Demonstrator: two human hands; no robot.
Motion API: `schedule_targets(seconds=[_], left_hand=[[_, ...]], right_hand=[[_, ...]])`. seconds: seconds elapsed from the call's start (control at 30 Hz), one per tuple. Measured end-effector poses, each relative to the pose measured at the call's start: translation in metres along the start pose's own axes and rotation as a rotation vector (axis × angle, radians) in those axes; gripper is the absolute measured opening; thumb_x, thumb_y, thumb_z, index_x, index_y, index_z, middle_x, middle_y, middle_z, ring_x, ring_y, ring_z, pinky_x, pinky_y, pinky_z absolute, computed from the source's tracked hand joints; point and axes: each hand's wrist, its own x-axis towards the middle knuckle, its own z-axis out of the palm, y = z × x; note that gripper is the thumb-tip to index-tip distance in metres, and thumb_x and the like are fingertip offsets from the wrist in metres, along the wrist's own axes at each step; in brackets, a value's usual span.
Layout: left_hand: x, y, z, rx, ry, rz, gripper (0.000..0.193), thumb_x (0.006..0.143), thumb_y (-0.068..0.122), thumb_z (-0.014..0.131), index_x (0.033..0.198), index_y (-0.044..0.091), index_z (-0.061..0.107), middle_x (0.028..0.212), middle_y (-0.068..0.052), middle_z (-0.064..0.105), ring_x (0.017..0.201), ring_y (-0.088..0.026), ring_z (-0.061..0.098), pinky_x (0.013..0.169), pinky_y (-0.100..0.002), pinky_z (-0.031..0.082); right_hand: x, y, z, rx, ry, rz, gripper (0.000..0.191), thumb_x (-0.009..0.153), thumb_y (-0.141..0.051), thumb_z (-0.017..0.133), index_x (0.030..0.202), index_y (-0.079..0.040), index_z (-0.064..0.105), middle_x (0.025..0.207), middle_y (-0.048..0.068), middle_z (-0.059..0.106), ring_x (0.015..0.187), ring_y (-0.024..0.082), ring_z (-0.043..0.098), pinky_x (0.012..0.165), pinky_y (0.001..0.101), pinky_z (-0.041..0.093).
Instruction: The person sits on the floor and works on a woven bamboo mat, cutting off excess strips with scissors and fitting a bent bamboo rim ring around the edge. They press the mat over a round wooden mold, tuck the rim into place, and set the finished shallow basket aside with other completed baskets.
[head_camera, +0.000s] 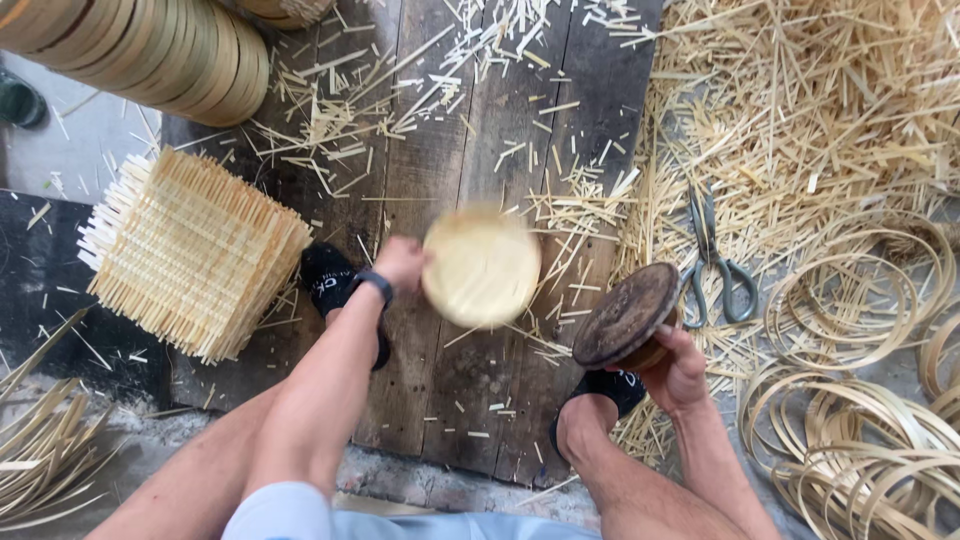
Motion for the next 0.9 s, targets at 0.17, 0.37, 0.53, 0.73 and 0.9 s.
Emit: schedule_targets(seconds=[0.17,0.37,0.53,0.73,0.9], left_hand=[[0.028,0.09,0.05,-1.25,0.18,0.435,0.037,0.09,0.01,0.077,0.12,0.0,0.057,0.107,-0.008,0.075,0.086,-0.019,0.073,0.075,-0.036,0.064],[-0.035,0.037,0.143,-0.207,-0.263,0.017,0.049,0.102,0.047,0.068,0.11,-0.001,0.078,0.094,-0.01,0.076,0.078,-0.016,0.07,0.071,-0.032,0.06],[-0.048,0.002,0.137,-0.642,0.035,0.235,0.037,0.083,0.017,0.08,0.117,0.004,0.072,0.103,-0.003,0.076,0.091,-0.012,0.07,0.084,-0.029,0.057],[-0.05,-0.013,0.015,0.048,0.444,0.633,0.043,0.075,0.014,0.085,0.115,0.008,0.073,0.12,-0.011,0.071,0.113,-0.025,0.066,0.098,-0.04,0.053],[-0.05,-0.055,-0.151,0.961,0.883,0.222,0.112,0.062,0.025,0.096,0.151,-0.005,0.036,0.149,-0.034,0.034,0.139,-0.045,0.034,0.114,-0.051,0.029]], right_hand=[[0.007,0.016,-0.01,-0.025,0.017,0.018,0.058,0.093,-0.036,0.062,0.135,0.003,0.055,0.119,0.022,0.067,0.106,0.037,0.068,0.083,0.055,0.061],[0.027,0.036,0.009,-0.009,-0.056,0.047,0.069,0.099,-0.055,0.047,0.137,0.002,0.054,0.13,0.018,0.066,0.118,0.03,0.066,0.101,0.0486,0.056],[0.045,0.036,0.033,-0.093,0.006,0.07,0.065,0.104,-0.055,0.032,0.139,-0.004,0.052,0.124,0.017,0.066,0.108,0.029,0.068,0.084,0.0449,0.062],[0.07,0.054,0.048,-0.556,0.122,0.082,0.038,0.104,-0.024,0.051,0.125,0.007,0.052,0.108,0.023,0.072,0.087,0.033,0.074,0.065,0.0369,0.065],[0.07,0.074,0.036,-0.557,0.146,0.177,0.036,0.103,-0.027,0.054,0.117,0.005,0.061,0.103,0.016,0.074,0.088,0.024,0.074,0.064,0.033,0.062]])
